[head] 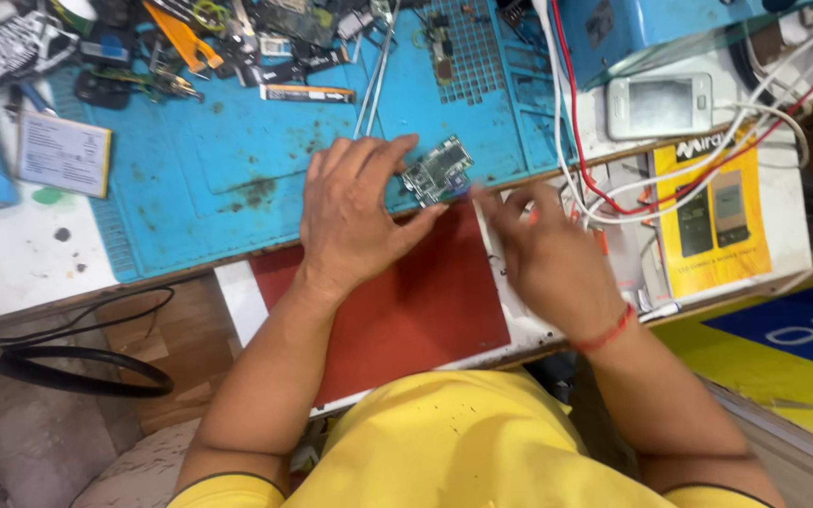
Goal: The person uses a purple brush to clean a small green circuit board on a blue workbench. They repeatedly brush the surface and edges of the board while holding it steady with their left hand. The workspace is cluttered with various electronic parts and tools.
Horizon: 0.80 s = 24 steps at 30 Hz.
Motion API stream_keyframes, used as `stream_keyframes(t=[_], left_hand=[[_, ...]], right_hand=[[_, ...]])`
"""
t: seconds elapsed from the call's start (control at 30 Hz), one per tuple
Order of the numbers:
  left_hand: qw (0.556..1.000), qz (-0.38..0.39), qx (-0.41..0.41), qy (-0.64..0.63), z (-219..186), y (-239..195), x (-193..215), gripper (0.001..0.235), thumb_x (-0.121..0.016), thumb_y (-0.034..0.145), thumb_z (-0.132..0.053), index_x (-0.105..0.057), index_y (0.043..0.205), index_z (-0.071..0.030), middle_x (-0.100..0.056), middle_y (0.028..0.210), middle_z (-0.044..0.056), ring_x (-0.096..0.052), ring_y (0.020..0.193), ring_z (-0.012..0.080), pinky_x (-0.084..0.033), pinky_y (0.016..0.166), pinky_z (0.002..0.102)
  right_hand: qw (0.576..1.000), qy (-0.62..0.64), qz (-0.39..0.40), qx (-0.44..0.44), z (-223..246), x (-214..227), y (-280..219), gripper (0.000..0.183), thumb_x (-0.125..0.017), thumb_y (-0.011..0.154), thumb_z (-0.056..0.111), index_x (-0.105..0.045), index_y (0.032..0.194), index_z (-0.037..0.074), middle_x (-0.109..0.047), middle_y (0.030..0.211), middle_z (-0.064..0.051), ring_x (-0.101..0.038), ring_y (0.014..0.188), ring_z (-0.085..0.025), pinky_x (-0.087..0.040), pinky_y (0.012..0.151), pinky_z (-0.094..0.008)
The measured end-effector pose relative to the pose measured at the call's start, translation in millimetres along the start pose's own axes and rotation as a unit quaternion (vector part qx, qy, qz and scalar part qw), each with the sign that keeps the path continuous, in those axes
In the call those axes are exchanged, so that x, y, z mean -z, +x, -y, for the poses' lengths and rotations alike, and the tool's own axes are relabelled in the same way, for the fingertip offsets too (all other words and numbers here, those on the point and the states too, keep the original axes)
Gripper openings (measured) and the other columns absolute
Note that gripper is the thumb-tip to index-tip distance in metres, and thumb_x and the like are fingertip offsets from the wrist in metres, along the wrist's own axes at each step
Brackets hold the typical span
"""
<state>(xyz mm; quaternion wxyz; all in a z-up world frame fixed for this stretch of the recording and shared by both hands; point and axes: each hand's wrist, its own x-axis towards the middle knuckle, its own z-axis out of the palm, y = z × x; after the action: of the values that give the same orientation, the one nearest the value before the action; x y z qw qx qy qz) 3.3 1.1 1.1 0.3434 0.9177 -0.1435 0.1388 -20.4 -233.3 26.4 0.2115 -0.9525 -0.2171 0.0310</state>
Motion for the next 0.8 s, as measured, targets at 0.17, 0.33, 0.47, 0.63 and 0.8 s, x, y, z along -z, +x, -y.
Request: stream_keyframes(t=[0.17, 0.33, 0.47, 0.63, 0.8], left_hand=[[1.0, -0.007, -0.007, 0.015, 1.5, 1.5, 0.4, 0.063, -0.093, 0.071, -0.034, -0.068, 0.123, -0.009, -0.064, 0.103, 0.005, -0.058, 0.098, 0.027, -0.044, 0.088, 0.043], [0.999, -0.025, -0.001, 0.041, -3.0, -2.3, -3.8, 0.056, -0.092, 0.072, -0.037, -0.07, 0.114, -0.008, -0.06, 0.105, 0.007, -0.056, 0.098, 0.0277, -0.043, 0.086, 0.043], [0.999, -0.016, 0.001, 0.05, -2.6, -3.7, -2.0, 0.048, -0.093, 0.073, -0.037, -0.07, 0.105, -0.01, -0.058, 0.105, 0.007, -0.056, 0.099, 0.028, -0.043, 0.086, 0.043], [0.998, -0.022, -0.01, 0.058, -4.2, 0.8, -0.1, 0.049, -0.092, 0.071, -0.039, -0.069, 0.103, -0.009, -0.058, 0.104, 0.007, -0.055, 0.098, 0.0282, -0.043, 0.085, 0.043], [0.998, -0.017, -0.012, 0.056, -2.5, -3.1, -2.4, 0.048, -0.093, 0.073, -0.038, -0.071, 0.104, -0.009, -0.059, 0.103, 0.006, -0.056, 0.098, 0.0276, -0.043, 0.085, 0.043]], right_hand=[[1.0, -0.005, 0.0, 0.02, 1.2, 2.6, 3.8, 0.049, -0.063, 0.093, 0.006, -0.064, 0.14, 0.019, -0.062, 0.108, -0.017, -0.066, 0.07, -0.035, -0.054, 0.058, -0.046], [1.0, 0.01, -0.01, 0.0, -6.6, 5.4, 3.5, 0.049, -0.063, 0.096, 0.004, -0.064, 0.143, 0.016, -0.06, 0.107, -0.016, -0.066, 0.077, -0.036, -0.053, 0.063, -0.046], [1.0, 0.022, -0.02, 0.004, -6.5, 2.3, 3.6, 0.049, -0.062, 0.096, 0.003, -0.063, 0.143, 0.016, -0.059, 0.105, -0.015, -0.066, 0.079, -0.036, -0.053, 0.065, -0.046], [0.999, 0.03, 0.033, 0.005, 0.9, 6.1, 4.4, 0.05, -0.063, 0.091, 0.002, -0.063, 0.14, 0.016, -0.06, 0.106, -0.015, -0.066, 0.069, -0.036, -0.052, 0.058, -0.048], [0.999, 0.033, -0.032, 0.02, -3.9, 6.9, 6.6, 0.047, -0.063, 0.096, 0.004, -0.061, 0.143, 0.014, -0.058, 0.109, -0.016, -0.066, 0.077, -0.038, -0.053, 0.064, -0.047]])
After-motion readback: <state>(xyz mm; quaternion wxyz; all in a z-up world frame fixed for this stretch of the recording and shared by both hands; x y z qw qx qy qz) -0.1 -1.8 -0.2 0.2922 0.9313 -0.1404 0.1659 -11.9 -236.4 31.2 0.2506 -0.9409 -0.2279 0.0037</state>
